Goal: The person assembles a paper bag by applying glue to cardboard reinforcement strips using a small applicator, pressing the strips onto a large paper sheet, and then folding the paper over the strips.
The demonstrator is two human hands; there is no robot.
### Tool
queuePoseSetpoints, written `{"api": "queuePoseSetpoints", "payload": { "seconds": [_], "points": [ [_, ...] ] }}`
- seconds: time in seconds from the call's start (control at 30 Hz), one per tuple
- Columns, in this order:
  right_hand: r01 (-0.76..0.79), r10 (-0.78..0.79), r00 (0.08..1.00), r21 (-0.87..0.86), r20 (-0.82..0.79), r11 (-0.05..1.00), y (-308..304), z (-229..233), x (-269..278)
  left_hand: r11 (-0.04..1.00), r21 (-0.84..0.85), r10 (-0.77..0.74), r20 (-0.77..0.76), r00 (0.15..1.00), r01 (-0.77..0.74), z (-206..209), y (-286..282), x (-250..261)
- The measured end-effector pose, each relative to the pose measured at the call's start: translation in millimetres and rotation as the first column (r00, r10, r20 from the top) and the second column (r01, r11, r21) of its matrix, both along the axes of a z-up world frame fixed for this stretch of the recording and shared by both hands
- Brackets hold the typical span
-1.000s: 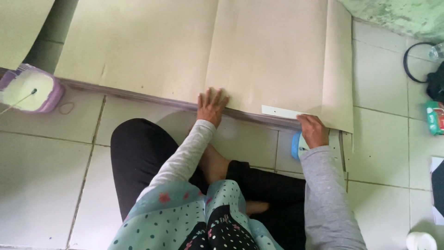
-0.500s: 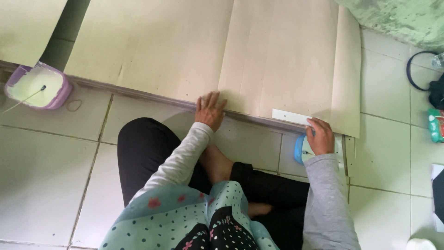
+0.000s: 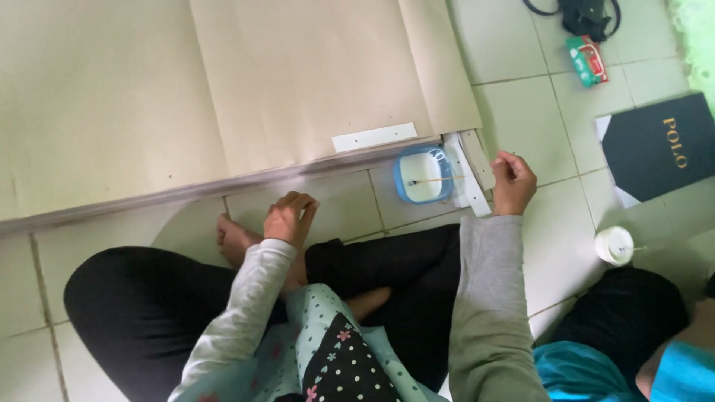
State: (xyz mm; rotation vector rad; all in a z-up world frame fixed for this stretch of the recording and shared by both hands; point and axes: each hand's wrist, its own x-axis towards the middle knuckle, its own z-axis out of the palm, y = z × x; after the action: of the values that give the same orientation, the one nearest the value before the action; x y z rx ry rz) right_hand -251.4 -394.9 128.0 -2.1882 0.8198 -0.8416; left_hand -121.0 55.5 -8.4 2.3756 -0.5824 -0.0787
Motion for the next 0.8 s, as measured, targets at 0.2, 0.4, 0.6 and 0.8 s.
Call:
{"api": "queuePoseSetpoints", "payload": {
  "seconds": [0.2, 0.4, 0.6, 0.8],
  "points": [
    [0.068, -0.042, 0.891, 0.04, -0.452, 0.997, -73.2, -87.9, -22.7, 0.994, -0.09, -0.075, -0.104, 0.992, 0.066, 9.4, -89.6, -43.1],
    [0.04, 0.018, 0.728, 0.068, -0.686, 0.997, -63.5, -93.7, -18.2, 0.975, -0.199, -0.145, -0.251, 0.957, 0.096, 40.4, -151.1, -61.0],
    [0.087, 0.016, 0.65, 0.096, -0.76, 0.992, -67.1, -95.7, -11.8, 0.966, -0.235, -0.181, -0.301, 0.936, 0.111, 37.2, -174.6, -76.0],
    [0.12, -0.094, 0.824, 0.011, -0.559, 0.993, -74.7, -106.7, -26.1, 0.937, -0.339, -0.203, -0.351, 0.914, 0.077, 25.4, -184.6, -68.4]
  ]
}}
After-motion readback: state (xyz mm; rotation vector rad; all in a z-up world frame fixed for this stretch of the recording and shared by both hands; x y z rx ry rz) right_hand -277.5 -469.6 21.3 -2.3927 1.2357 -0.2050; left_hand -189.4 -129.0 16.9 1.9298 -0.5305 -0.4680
